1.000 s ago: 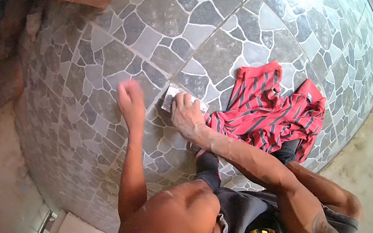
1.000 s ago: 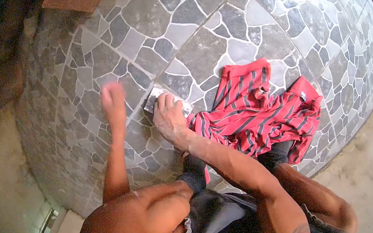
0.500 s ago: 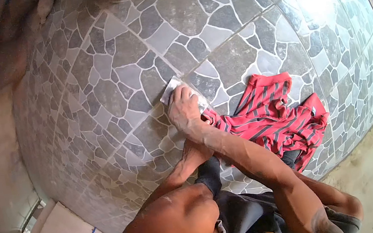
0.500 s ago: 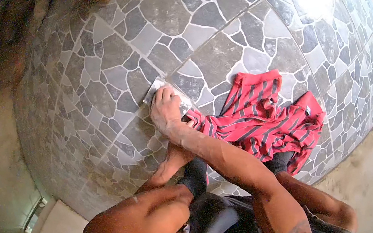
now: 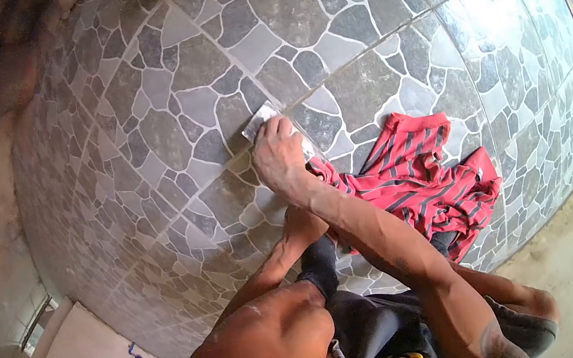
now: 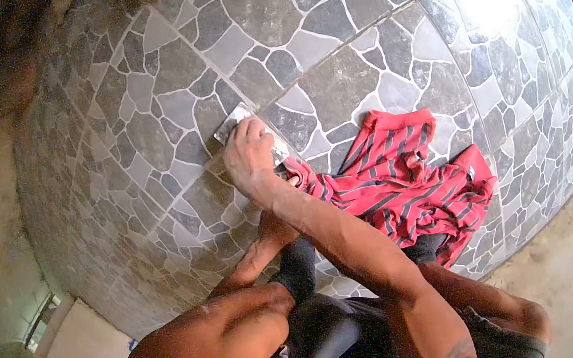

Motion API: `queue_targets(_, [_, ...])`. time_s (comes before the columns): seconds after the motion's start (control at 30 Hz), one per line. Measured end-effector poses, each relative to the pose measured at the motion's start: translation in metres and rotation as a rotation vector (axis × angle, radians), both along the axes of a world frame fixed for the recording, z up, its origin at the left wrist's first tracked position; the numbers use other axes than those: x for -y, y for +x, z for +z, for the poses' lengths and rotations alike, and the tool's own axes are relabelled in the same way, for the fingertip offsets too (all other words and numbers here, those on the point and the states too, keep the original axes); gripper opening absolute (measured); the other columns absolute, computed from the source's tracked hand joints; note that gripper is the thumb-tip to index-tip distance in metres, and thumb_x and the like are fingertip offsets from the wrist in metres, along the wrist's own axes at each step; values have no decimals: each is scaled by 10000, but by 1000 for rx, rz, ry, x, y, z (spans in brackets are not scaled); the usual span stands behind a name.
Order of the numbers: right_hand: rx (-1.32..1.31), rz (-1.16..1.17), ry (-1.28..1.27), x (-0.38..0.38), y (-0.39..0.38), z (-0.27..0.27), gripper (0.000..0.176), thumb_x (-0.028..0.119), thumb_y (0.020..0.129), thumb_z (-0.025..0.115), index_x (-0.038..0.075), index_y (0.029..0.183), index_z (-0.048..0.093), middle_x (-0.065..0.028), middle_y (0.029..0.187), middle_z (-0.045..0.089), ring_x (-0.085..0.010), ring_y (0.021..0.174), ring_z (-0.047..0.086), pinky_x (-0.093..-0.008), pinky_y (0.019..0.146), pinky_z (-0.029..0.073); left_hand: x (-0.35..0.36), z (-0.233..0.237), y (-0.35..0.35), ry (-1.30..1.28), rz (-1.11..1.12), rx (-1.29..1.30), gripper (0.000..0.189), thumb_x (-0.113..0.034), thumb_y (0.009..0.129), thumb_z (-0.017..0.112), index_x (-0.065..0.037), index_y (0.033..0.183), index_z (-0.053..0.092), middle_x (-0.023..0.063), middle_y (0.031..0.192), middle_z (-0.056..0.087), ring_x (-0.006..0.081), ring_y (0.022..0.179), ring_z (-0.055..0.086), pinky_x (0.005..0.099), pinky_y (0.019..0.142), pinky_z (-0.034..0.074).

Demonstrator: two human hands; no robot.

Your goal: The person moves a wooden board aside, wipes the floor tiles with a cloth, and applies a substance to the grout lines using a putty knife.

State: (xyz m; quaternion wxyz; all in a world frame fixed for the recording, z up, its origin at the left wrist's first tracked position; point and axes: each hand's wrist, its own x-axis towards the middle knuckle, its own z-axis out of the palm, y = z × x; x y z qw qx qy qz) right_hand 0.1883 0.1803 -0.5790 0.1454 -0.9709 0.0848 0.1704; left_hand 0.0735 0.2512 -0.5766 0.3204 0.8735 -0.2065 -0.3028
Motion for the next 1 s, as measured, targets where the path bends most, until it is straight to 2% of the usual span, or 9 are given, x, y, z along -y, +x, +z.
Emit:
queue_targets(0.2, [61, -43, -20, 1, 0, 1, 304, 181, 874, 559, -28, 1080, 641, -200, 1129, 565, -320, 1014, 542, -415, 684, 514, 3, 2, 5, -7, 10, -17, 424, -235, 817, 709, 6, 1153, 616, 283, 1078, 642, 471, 1008, 615, 505, 856, 503])
queue_targets(0.3, [62, -84, 128, 8, 4, -4, 348, 206, 884, 541, -31, 1118, 642, -215, 1170, 558, -336, 1048, 519, -449, 711, 475, 3, 2, 9, -4, 13, -55, 443, -238, 812, 717, 3, 1169, 612, 279, 1093, 642, 465, 1020, 617, 499, 866, 505])
queue_targets(0.4, [-98, -93, 350, 68, 9, 19, 323, 84, 840, 595, -27, 1144, 606, -213, 1130, 616, -397, 1108, 586, -502, 815, 558, 1, 4, 8, 55, 22, -190, 491, -237, 805, 735, -8, 1207, 574, 265, 1132, 608, 444, 1082, 595, 482, 899, 502])
queue_targets(0.47, [-113, -224, 541, 126, 14, 14, 299, 210, 867, 612, 19, 1094, 649, -282, 967, 679, -431, 917, 675, -498, 793, 549, 4, 18, 22, 29, 12, -181, 640, -313, 826, 735, -39, 1341, 470, 229, 1241, 518, 419, 1189, 534, 472, 931, 496])
queue_targets(0.57, [-74, -258, 645, 164, 22, -4, 325, 307, 865, 625, 23, 1010, 694, -299, 871, 653, -453, 882, 669, -501, 719, 527, 4, 16, 23, -70, 49, -220, 662, -210, 804, 786, -26, 1345, 451, 233, 1301, 476, 439, 1219, 498, 475, 1008, 448])
queue_targets(0.67, [-67, -194, 540, 160, 30, -34, 341, 326, 869, 634, 10, 976, 700, -303, 838, 649, -459, 860, 667, -491, 712, 524, 4, 14, 24, -84, 55, -215, 659, -237, 807, 793, -25, 1337, 465, 232, 1277, 496, 438, 1191, 516, 475, 1008, 450])
queue_targets(0.77, [-124, -219, 622, 154, 41, 15, 352, 332, 875, 628, -8, 926, 700, -305, 827, 646, -471, 844, 660, -498, 709, 521, 5, 18, 26, -83, 81, -210, 647, -254, 811, 794, -25, 1326, 475, 230, 1255, 507, 436, 1173, 524, 477, 999, 454])
queue_targets(0.97, [-65, -63, 500, 142, 33, -43, 354, 324, 889, 601, -14, 937, 694, -303, 834, 648, -473, 843, 660, -514, 723, 523, 5, 8, 23, -122, 104, -192, 638, -267, 810, 796, -35, 1316, 484, 225, 1226, 516, 427, 1153, 531, 475, 993, 452])
queue_targets(1.0, [-89, -65, 545, 144, 37, -23, 339, 311, 894, 585, -7, 941, 695, -303, 846, 650, -475, 857, 657, -524, 735, 524, 5, 9, 24, -114, 107, -195, 640, -268, 808, 797, -37, 1316, 485, 224, 1224, 516, 426, 1152, 532, 475, 994, 450])
